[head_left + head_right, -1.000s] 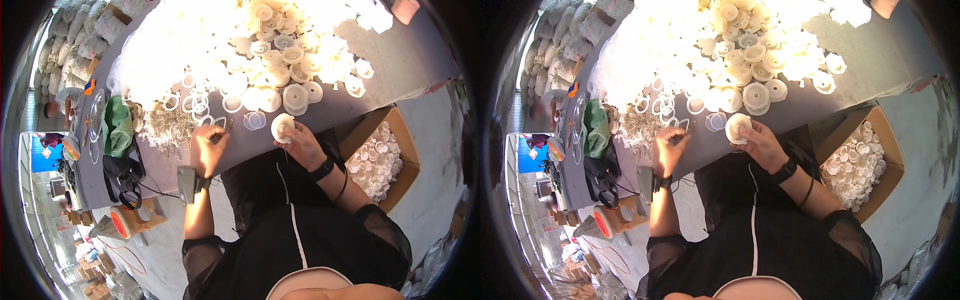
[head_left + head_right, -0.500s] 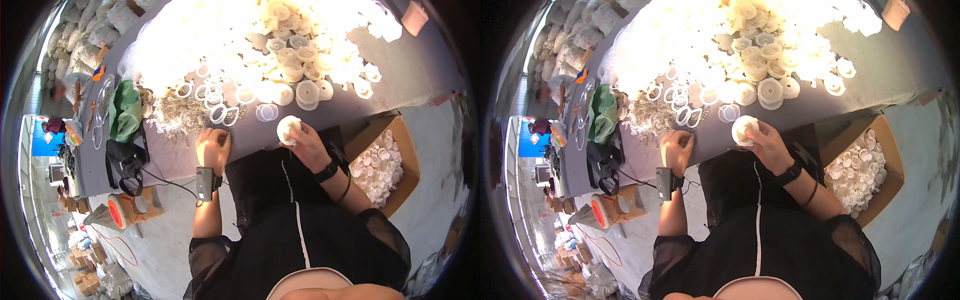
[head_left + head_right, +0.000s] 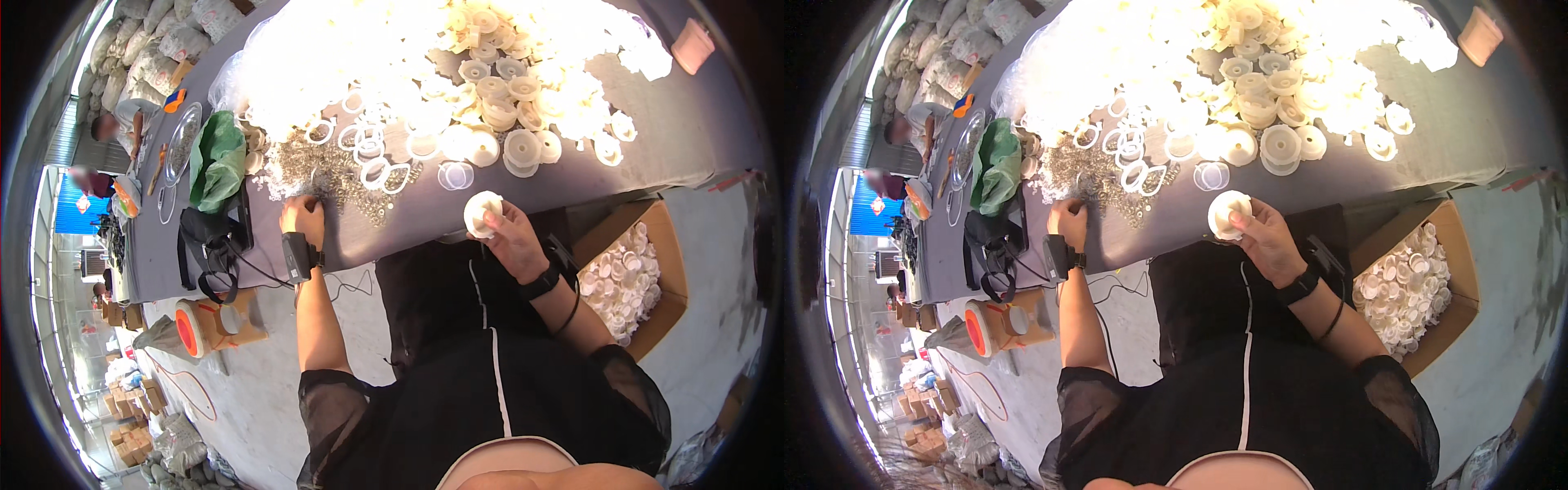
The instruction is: The person assembles small plastic rings, metal washers, and pins by hand at a workstation.
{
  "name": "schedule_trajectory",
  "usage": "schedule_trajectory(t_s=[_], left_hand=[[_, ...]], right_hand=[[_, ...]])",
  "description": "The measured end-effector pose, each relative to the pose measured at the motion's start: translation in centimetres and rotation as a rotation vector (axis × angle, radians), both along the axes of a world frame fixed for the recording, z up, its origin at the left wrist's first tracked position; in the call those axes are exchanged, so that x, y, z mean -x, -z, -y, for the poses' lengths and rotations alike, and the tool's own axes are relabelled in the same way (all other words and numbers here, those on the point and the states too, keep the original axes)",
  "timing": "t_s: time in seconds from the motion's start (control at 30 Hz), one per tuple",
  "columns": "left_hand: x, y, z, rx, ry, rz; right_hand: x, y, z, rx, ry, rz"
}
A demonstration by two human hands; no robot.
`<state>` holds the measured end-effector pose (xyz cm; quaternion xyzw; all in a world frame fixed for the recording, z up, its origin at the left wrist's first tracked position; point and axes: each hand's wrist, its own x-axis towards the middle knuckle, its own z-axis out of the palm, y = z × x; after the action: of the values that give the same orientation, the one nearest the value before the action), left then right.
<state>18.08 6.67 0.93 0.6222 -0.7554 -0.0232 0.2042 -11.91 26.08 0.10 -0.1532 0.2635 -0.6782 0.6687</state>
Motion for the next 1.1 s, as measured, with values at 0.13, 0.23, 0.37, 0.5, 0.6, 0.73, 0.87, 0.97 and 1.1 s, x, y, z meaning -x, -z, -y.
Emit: schedule_trajectory(t_s=[0.13,0.23,0.37,0.5,0.6,0.73,0.87,0.97,1.1], left_hand=[[0.1,0.0,0.2,0.001,-0.018,0.104],[0.7,-0.1,-0.6,0.130,-0.039,0.091],[5.0,-2.2,-4.6,0.039,0.157,-0.454],[9.7,-6.2,-9.1,-0.291,0.679,-0.810],[10.9,-7.7,-10.2,-0.496,0.853,-0.777],[10.6,-8.2,-10.2,-0.617,0.915,-0.817],[10.6,-8.3,-10.2,-0.655,0.985,-0.811],[10.6,-8.4,-10.4,-0.682,0.974,-0.816],[10.4,-8.4,-10.8,-0.648,0.957,-0.873]], right_hand=[[-0.2,0.0,-0.1,0.005,0.017,-0.029],[-0.4,-0.1,-0.3,0.002,0.035,-0.127],[-0.6,-1.1,-0.3,0.203,0.121,-0.708],[-1.2,-3.9,0.8,0.631,0.210,-1.157],[-0.8,-4.8,1.7,0.768,0.265,-1.204],[-0.6,-4.9,1.4,0.826,0.233,-1.157],[-0.9,-5.1,0.9,0.752,0.269,-1.138],[-0.8,-5.0,0.7,0.777,0.249,-1.121],[-0.6,-4.8,0.3,0.673,0.182,-1.084]])
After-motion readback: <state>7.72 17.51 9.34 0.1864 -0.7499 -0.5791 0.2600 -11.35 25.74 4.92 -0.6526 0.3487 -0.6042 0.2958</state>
